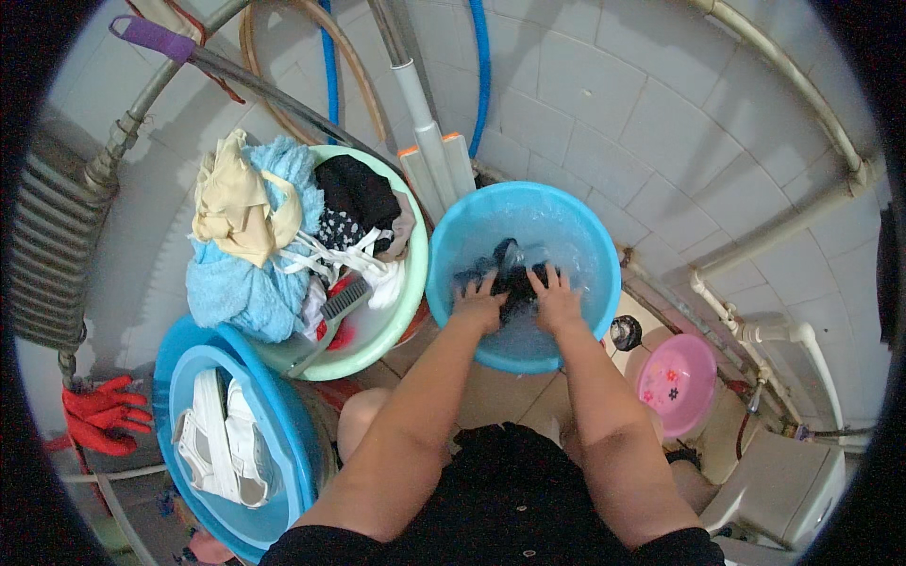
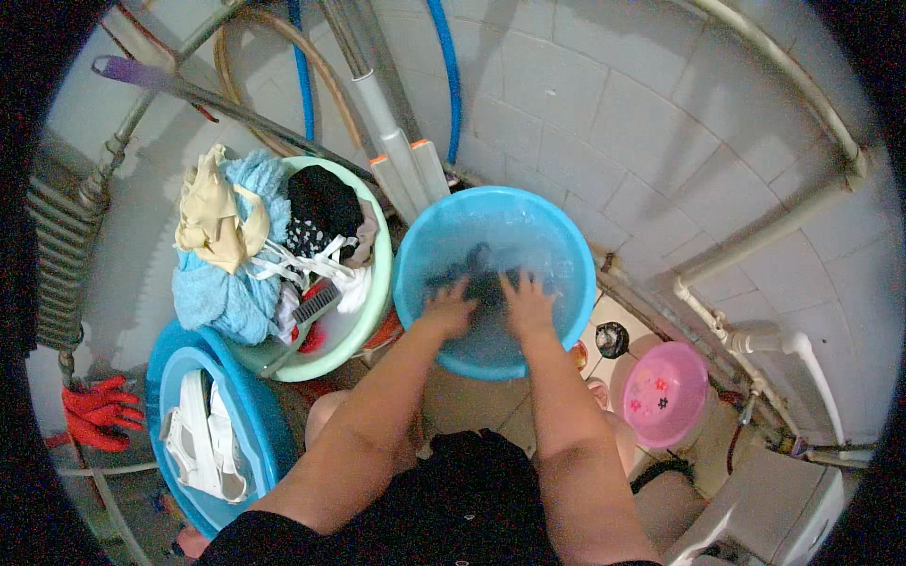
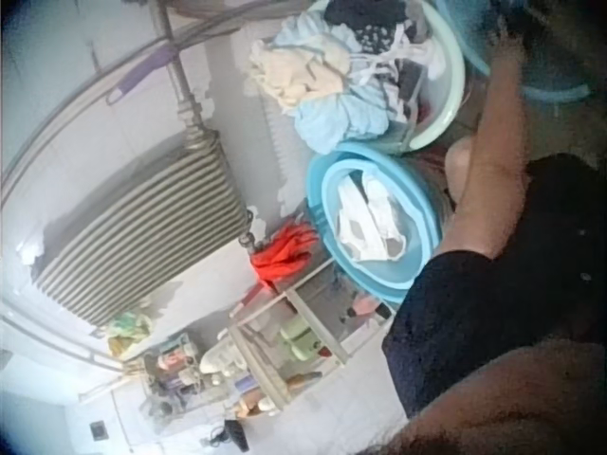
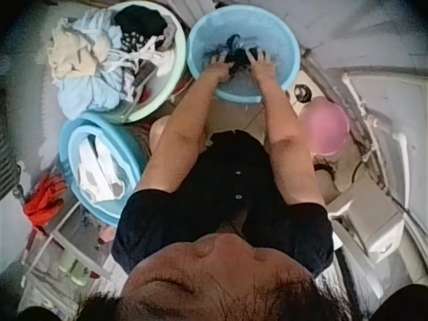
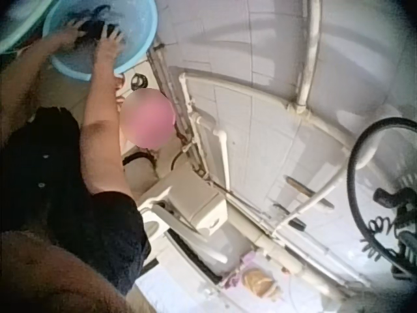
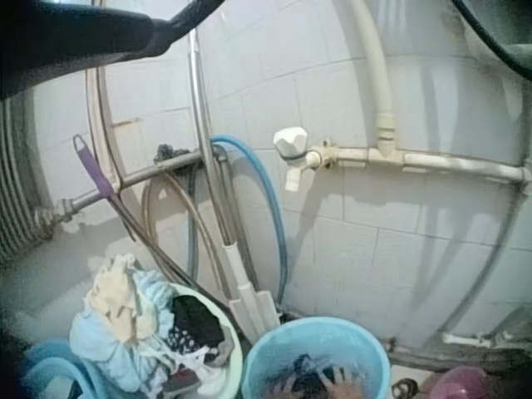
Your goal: The person washes clothes by hand in a bathroom. They fill a blue basin with water, add laundry detergent, and scrub a light-colored garment and a dark garment. The person rinses the items, wrings them out, and places them into a separate basin. Finally, they pour the soapy water into the toilet.
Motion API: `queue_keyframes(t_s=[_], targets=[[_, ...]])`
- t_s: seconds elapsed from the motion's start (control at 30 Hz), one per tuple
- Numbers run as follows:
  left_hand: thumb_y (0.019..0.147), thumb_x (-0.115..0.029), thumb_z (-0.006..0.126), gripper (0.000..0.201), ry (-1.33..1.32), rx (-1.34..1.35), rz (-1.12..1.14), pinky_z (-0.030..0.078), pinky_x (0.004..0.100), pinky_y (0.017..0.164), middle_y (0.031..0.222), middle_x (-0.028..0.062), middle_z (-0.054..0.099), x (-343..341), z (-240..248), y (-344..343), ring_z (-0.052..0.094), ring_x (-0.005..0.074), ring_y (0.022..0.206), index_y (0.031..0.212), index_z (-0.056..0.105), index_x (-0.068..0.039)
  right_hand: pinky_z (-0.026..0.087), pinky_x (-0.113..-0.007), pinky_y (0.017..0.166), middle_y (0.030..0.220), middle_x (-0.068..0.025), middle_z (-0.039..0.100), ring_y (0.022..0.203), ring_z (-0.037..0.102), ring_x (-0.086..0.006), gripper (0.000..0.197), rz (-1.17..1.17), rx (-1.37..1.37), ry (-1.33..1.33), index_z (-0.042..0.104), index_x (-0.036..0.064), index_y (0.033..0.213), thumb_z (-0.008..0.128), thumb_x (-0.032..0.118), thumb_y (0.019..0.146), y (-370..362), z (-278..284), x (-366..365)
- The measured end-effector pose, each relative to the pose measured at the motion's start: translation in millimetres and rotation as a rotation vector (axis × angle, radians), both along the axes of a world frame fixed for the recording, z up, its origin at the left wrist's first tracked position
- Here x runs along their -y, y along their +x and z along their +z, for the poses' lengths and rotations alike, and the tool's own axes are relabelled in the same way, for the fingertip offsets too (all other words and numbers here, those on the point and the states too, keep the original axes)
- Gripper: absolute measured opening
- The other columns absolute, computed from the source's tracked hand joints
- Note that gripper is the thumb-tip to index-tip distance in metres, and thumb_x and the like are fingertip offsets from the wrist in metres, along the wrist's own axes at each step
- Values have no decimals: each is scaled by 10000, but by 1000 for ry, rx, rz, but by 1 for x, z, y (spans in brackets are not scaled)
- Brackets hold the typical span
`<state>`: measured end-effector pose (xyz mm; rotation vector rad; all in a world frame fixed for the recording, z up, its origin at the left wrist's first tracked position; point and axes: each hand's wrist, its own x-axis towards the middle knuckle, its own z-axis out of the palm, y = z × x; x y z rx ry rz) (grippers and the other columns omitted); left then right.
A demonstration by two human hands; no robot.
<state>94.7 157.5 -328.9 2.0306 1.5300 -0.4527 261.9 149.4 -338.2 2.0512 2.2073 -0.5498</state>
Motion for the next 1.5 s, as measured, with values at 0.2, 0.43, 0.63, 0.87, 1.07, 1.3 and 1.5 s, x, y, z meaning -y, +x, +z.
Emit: queue_keyframes(t_s=[0.2,0.43,0.63,0.87,1.07,1.3,1.5], targets=[[877,-484,438,654,29,356,721,207,439,1087,1484,163,66,-24,-17,-2,103,383,1348,1342,368,-28,412,-409,922,1133,-207,558,1050,532,-359,642,-248,-579,19,447,85,1282,702,199,704,5,-25,-10],[845,-534,507,569,-879,1718,1243,512,388,776,1092,119,570,-32,30,-5,575,263,954,1179,496,-73,460,-381,754,944,-133,565,873,578,-318,315,173,-725,199,627,74,1015,687,228,746,-40,107,0],[890,-293,506,299,-440,1908,787,473,390,841,1015,93,604,-32,-2,-2,580,250,914,1075,565,-65,458,-411,689,902,-104,542,812,581,-317,254,88,-740,304,598,46,859,615,293,805,-58,131,20],[929,-277,407,306,-677,1833,1370,518,352,681,958,93,606,-17,-2,27,606,225,825,1087,529,-45,456,-460,713,849,-178,602,807,583,-377,261,-282,-597,427,610,60,849,524,305,872,-43,105,-2],[848,-288,538,437,213,558,693,407,411,925,1171,219,498,-7,49,21,503,341,1084,1226,511,-71,446,-468,820,969,-162,600,933,558,-357,224,-520,-431,298,617,90,1008,547,226,844,14,45,-5],[827,-235,570,402,520,-54,184,241,528,1027,1374,195,305,16,65,14,262,397,1277,1226,541,-200,424,-417,888,1067,-157,605,1004,539,-342,262,-276,-473,267,655,92,1014,621,235,797,57,56,11],[780,-235,614,377,620,231,117,194,534,1057,1346,143,359,19,76,47,383,352,1210,1150,589,-168,470,-437,729,884,-196,641,821,615,-370,231,-769,-438,448,644,67,982,554,220,834,140,27,33]])
